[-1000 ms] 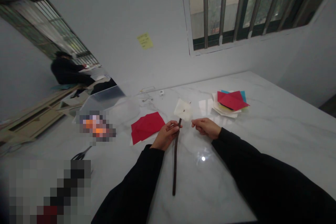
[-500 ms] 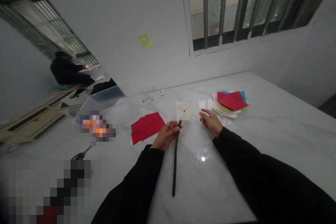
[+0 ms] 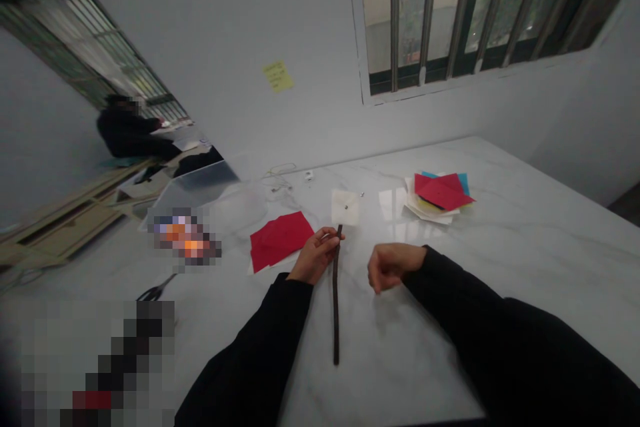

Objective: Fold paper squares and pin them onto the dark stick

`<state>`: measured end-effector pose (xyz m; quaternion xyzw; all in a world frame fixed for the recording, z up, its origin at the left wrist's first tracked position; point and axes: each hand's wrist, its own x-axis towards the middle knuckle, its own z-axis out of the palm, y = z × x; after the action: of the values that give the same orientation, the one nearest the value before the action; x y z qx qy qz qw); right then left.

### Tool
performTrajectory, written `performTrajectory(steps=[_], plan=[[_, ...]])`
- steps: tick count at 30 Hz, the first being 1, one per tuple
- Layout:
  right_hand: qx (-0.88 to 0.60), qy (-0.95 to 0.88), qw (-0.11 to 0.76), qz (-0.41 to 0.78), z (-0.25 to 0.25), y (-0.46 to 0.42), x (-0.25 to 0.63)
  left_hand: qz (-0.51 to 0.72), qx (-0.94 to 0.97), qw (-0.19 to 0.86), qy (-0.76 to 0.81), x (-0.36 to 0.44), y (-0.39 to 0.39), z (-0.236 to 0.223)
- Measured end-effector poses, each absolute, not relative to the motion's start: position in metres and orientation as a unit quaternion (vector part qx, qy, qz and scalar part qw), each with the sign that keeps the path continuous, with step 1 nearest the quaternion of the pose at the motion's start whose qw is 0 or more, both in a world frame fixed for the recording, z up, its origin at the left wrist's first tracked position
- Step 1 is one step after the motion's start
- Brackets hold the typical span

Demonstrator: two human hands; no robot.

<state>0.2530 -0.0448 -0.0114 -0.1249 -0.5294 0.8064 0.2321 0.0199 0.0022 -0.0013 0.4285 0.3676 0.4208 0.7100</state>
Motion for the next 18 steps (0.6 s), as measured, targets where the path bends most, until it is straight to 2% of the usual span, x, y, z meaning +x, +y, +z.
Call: performTrajectory(steps=[6,8,12,18], plan=[[-0.328,-0.322,0.438,0.773,-0.011,-0.016,0.250,0.414,0.436,0.708,0.370,0.020,0.002,0.000],[-0.351,-0.254,0.495,0.753,-0.011,-0.012,0.255,0.409,0.441,0.709,0.369,0.020,0.002,0.001],[-0.357,-0.199,0.534,0.740,-0.008,-0.011,0.262,0.399,0.445,0.711,0.371,0.019,0.001,0.002],[-0.390,-0.217,0.556,0.701,-0.007,-0.011,0.254,0.394,0.454,0.709,0.369,0.019,0.001,0.004]])
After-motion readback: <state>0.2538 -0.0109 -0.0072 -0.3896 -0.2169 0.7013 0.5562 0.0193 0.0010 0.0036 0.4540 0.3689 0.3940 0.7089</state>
